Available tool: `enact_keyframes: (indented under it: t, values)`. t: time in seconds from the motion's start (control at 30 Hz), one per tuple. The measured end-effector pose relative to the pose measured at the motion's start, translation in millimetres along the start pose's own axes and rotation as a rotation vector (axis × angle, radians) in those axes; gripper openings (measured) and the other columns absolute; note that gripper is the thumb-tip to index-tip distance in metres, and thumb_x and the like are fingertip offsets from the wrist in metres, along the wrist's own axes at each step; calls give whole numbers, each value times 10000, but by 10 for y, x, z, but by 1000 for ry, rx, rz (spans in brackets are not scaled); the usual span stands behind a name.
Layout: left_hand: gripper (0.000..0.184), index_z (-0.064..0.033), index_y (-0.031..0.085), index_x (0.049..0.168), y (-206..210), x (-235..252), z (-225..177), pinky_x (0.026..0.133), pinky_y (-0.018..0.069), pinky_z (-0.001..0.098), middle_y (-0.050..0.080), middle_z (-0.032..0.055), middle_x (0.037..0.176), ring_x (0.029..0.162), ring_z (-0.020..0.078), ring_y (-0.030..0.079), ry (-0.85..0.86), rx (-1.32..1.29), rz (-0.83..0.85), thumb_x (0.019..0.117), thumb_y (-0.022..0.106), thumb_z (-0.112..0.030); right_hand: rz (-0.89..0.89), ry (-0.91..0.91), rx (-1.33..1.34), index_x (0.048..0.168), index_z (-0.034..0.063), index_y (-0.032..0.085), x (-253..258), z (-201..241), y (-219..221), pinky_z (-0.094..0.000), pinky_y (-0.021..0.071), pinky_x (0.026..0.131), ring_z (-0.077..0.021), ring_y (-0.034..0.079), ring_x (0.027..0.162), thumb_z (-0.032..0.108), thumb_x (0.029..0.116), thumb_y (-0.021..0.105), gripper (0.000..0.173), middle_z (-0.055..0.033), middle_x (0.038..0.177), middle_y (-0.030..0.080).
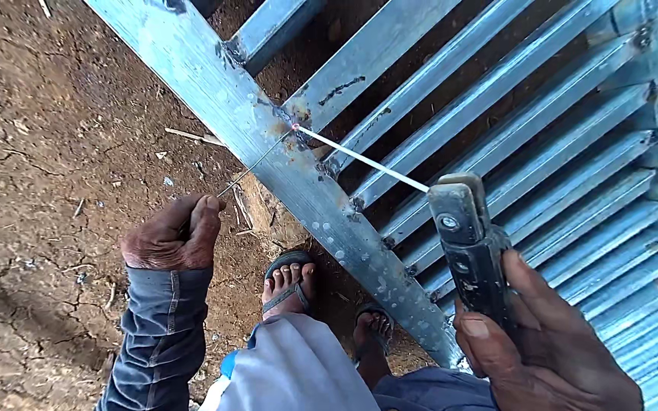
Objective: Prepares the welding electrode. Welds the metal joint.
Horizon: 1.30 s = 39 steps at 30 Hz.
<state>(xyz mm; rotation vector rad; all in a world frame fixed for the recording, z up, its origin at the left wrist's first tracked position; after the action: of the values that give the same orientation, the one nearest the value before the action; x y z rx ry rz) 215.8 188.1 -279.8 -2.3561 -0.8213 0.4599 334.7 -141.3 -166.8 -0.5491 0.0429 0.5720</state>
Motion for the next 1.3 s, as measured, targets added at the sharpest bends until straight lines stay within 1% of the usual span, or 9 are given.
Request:
enact_keyframes:
  t: [0.67, 0.8, 0.93, 0.97, 1.0, 1.03, 1.1, 1.2, 1.3]
  values:
    - [302, 4, 731, 1010, 5, 4, -11, 542, 415, 110, 642, -18, 720, 579, -86, 500, 39, -47, -26, 1015, 596, -266, -32, -47, -19, 1523, 243, 520, 35, 0, 29, -182, 597, 608, -35, 706, 794, 207, 1009, 663, 534, 15, 1219, 734]
    - [186, -30, 728, 1059, 26, -45, 10, 758, 546, 118, 729, -34, 902, 796, -99, 636, 115, -166, -59, 1008, 620, -173, -37, -46, -20, 1519, 242, 520, 46, 24, 42, -200, 614, 631, -40, 714, 811, 200, 1004, 669, 538, 19, 1234, 728]
    - [245, 27, 716, 1086, 104, -49, 374, 730, 578, 169, 736, 53, 929, 803, -12, 675, 333, -157, -71, 1015, 608, -182, -11, -26, -75, 1536, 263, 493, 39, 57, 19, -204, 615, 652, -29, 709, 828, 240, 1022, 649, 538, 23, 1233, 722]
    - [235, 44, 716, 1009, 68, -28, 129, 678, 541, 162, 713, 56, 846, 721, -21, 635, 199, -35, -68, 1011, 588, -154, -7, -14, -76, 1539, 265, 489, 31, 56, 15, -205, 614, 646, -25, 707, 817, 240, 1025, 645, 537, 24, 1226, 724]
    - [227, 62, 711, 995, 32, 13, -238, 714, 537, 202, 702, 92, 843, 709, 27, 623, -90, 125, 8, 1020, 572, -117, -2, 2, -78, 1538, 257, 487, 22, 60, 12, -207, 613, 639, -23, 705, 807, 240, 1028, 643, 534, 24, 1220, 726]
    - [223, 96, 687, 1080, 33, 110, -613, 852, 511, 260, 695, 152, 949, 806, 108, 613, -446, 215, 126, 1046, 534, -62, -3, 13, -79, 1532, 240, 491, 19, 70, 13, -211, 609, 627, -23, 700, 791, 231, 1025, 647, 530, 20, 1201, 729]
    - [204, 162, 670, 934, 95, 8, -431, 739, 498, 140, 679, 152, 798, 733, 38, 603, -15, 72, -51, 991, 552, 7, 4, 25, -99, 1526, 231, 498, 27, 79, 10, -225, 615, 646, -29, 703, 807, 233, 1019, 654, 530, 14, 1189, 729]
    - [158, 128, 631, 935, 217, -67, -280, 771, 440, 92, 626, 83, 821, 784, -14, 549, -11, -117, -132, 999, 524, 30, 11, 10, -119, 1531, 236, 490, 31, 70, 5, -234, 625, 694, -36, 709, 858, 239, 1022, 646, 533, 9, 1225, 718]
    - [283, 26, 721, 1040, 19, -25, -12, 659, 517, 154, 703, 64, 824, 684, -30, 604, 90, -3, -15, 1032, 587, -222, -8, 6, -85, 1542, 281, 471, 15, 49, -6, -236, 609, 602, -48, 699, 769, 259, 1029, 639, 540, 17, 1166, 731]
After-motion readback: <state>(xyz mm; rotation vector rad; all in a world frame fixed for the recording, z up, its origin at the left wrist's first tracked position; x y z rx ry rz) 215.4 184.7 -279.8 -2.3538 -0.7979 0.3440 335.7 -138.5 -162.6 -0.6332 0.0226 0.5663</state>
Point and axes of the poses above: each hand's wrist, its own x-axis towards the middle knuckle, its own y-axis out of the palm, z = x × y, the point moved 4 cm from there along x, towards the middle knuckle
